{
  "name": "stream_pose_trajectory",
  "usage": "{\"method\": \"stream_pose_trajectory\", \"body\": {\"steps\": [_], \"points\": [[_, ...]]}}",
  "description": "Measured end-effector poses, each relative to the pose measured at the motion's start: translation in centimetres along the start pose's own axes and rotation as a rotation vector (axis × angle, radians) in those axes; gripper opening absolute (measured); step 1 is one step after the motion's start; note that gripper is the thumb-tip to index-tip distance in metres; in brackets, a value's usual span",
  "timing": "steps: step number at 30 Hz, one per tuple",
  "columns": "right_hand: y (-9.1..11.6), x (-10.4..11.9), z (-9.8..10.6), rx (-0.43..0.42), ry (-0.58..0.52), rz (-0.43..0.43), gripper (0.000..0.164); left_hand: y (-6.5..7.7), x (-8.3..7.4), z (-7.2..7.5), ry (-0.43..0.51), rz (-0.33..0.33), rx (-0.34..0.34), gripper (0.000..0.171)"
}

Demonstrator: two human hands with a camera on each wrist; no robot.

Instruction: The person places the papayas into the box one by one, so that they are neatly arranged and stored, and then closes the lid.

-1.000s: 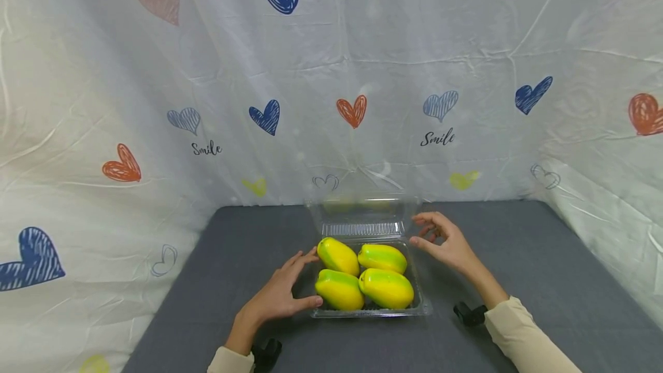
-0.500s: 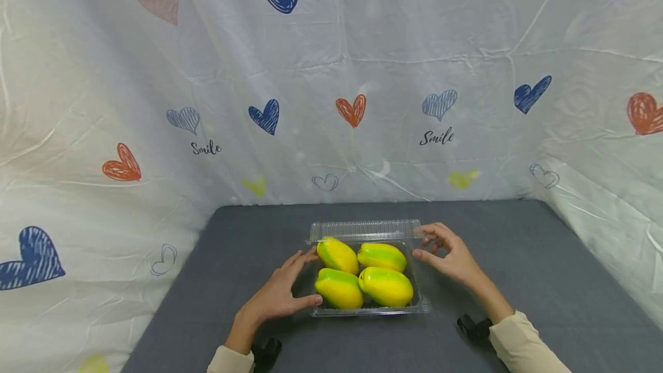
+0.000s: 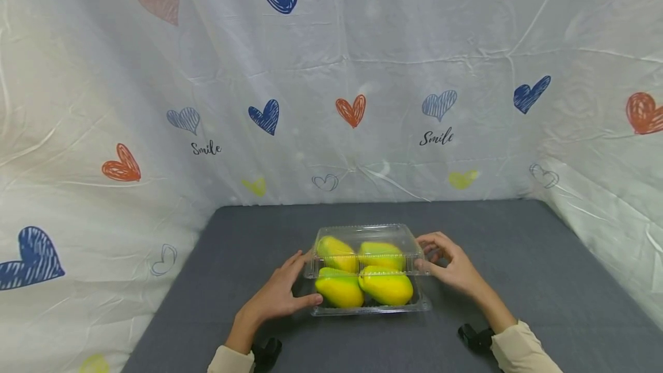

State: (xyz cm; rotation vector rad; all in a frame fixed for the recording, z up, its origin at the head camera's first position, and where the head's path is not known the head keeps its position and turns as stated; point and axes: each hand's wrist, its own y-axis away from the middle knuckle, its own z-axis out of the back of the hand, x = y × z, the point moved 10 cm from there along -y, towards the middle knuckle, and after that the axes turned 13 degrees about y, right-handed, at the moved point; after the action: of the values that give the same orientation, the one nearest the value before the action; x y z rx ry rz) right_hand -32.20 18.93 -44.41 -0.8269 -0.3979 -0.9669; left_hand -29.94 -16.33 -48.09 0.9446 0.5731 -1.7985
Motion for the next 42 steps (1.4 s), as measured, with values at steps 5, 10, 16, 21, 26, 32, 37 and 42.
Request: {"method": "stream_pose_trajectory", "body": {"steps": [5, 10, 16, 21, 26, 32, 37, 42], "points": [[0.3, -0.3, -0.3, 0.055, -0.011, -0.031, 0.038, 0.0, 0.1, 0.0, 0.0, 0.009, 0.0, 0.09], [0.7, -0.3, -0.6, 0.104, -0.04, -0.02, 0.032, 0.0, 0.1, 0.0, 0.002, 0.009, 0.004, 0.09], [0.7, -0.7, -0.9, 0.137, -0.062, -0.047, 0.029, -0.1, 0.0, 0.0, -0.002, 0.002, 0.005, 0.091], [0.7, -0.8, -1.0, 0.147, -0.047, -0.07, 0.029, -0.1, -0.3, 0.0, 0.025, -0.031, 0.021, 0.085], [0.7, -0.7, -1.0, 0.149, -0.039, -0.077, 0.028, 0.0, -0.9, 0.2, 0.127, -0.107, 0.046, 0.056], [0.7, -0.5, -1.0, 0.149, -0.038, -0.073, 0.028, -0.1, -1.2, 1.0, 0.182, -0.124, -0.014, 0.047], [0.7, -0.3, -1.0, 0.167, -0.054, -0.072, 0.029, 0.0, -1.6, 1.2, 0.225, -0.14, -0.028, 0.054], [0.8, 0.1, -1.0, 0.199, -0.078, -0.061, 0.033, 0.4, -2.4, 1.1, 0.228, -0.197, 0.005, 0.065]]}}
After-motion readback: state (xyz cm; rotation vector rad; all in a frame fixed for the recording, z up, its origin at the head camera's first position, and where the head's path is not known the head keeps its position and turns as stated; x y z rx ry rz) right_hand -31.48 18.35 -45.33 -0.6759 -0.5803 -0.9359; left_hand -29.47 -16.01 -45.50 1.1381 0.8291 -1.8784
